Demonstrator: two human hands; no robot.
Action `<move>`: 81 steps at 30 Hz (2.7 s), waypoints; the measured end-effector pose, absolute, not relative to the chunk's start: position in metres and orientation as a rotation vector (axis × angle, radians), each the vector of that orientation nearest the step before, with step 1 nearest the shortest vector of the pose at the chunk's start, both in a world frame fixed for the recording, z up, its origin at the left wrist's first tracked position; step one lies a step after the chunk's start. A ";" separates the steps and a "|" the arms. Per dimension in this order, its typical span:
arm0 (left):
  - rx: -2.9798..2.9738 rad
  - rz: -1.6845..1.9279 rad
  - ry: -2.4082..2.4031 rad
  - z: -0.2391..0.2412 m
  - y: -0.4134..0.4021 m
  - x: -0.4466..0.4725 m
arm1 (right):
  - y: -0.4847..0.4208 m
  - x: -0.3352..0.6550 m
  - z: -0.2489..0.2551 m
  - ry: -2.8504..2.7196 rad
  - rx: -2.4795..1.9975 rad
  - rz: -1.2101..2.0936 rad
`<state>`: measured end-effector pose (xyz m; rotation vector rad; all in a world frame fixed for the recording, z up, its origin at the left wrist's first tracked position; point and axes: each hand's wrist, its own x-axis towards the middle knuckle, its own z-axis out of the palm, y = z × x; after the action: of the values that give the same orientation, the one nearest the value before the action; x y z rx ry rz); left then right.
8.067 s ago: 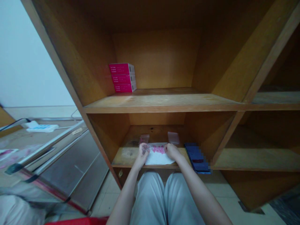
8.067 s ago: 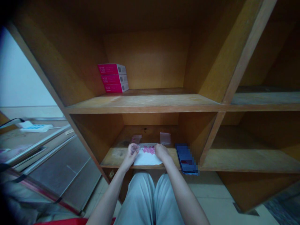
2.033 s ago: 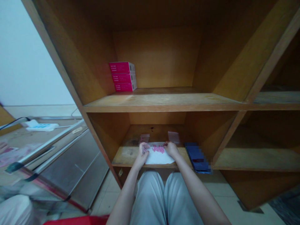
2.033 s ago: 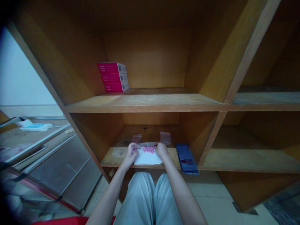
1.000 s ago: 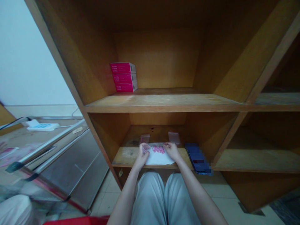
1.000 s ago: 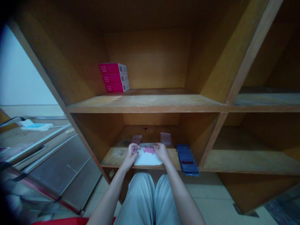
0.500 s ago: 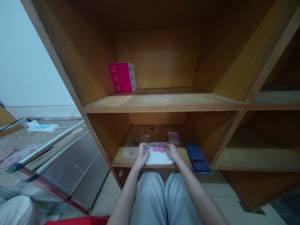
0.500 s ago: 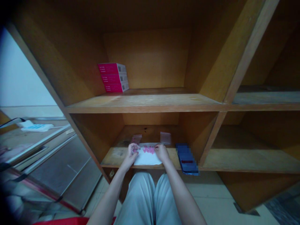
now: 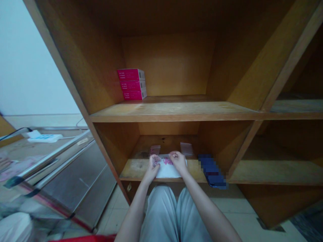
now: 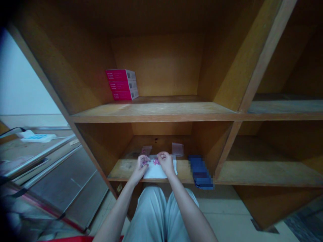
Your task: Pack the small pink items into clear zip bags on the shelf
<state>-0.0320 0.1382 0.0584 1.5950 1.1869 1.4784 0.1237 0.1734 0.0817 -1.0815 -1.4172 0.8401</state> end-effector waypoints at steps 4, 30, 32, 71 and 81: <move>1.606 1.465 1.214 0.058 0.139 -0.032 | 0.161 0.099 0.095 -1.479 -0.925 0.919; 1.630 1.478 1.176 0.056 0.140 -0.033 | 0.201 0.156 0.076 -2.114 -1.430 0.647; 1.630 1.481 1.177 0.056 0.139 -0.033 | 0.202 0.157 0.074 -2.105 -1.474 0.589; 1.778 1.482 1.287 0.059 0.133 -0.023 | 0.130 0.117 0.070 -2.014 -0.891 0.399; 2.097 1.263 1.519 0.088 0.117 -0.017 | 0.141 0.116 0.058 -1.678 -0.889 0.570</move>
<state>-0.0171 0.1169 0.0882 2.0966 1.5193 1.2628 0.1161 0.1409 0.0580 -0.8895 -1.6779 0.5702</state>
